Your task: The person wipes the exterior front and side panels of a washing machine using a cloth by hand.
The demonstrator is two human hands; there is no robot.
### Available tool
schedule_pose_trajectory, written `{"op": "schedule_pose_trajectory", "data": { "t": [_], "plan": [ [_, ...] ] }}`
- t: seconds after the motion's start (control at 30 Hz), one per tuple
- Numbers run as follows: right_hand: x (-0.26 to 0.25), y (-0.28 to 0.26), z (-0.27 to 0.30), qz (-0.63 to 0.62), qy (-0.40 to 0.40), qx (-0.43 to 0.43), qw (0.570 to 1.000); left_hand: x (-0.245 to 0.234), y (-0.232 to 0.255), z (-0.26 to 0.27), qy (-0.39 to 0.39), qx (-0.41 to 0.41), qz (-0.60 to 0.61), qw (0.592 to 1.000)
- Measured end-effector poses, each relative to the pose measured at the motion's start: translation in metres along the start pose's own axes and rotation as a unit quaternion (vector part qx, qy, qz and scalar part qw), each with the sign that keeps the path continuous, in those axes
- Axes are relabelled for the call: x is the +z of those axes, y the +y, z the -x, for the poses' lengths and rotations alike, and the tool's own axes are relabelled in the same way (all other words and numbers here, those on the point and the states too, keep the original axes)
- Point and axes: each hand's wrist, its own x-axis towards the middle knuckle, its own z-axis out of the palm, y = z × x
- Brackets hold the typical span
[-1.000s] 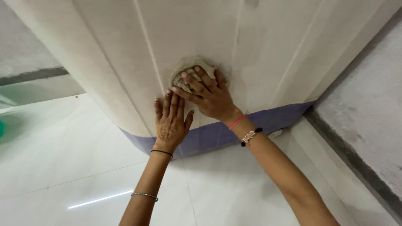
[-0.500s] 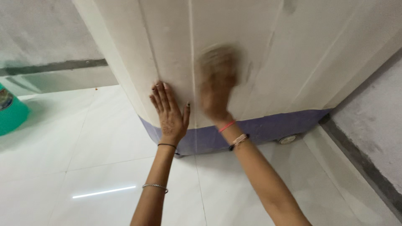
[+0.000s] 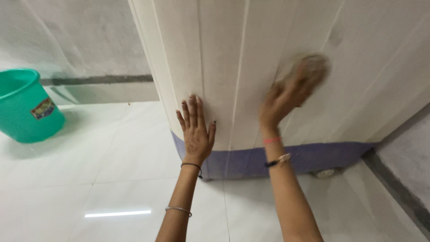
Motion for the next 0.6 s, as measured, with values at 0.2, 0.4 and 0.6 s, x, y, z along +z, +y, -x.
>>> {"op": "schedule_pose_trajectory", "data": {
  "t": [0.2, 0.4, 0.6],
  "plan": [
    [0.008, -0.088, 0.018, 0.006, -0.3, -0.372, 0.878, 0.004, 0.01, -0.004, 0.055, 0.035, 0.084, 0.994],
    [-0.006, -0.022, -0.057, 0.059, -0.17, -0.262, 0.948, -0.017, 0.013, -0.035, 0.024, 0.045, 0.005, 0.999],
    [-0.003, 0.003, -0.088, 0.024, 0.082, 0.051, 0.995, -0.044, 0.035, -0.069, 0.01, 0.073, -0.006, 0.997]
  ]
}}
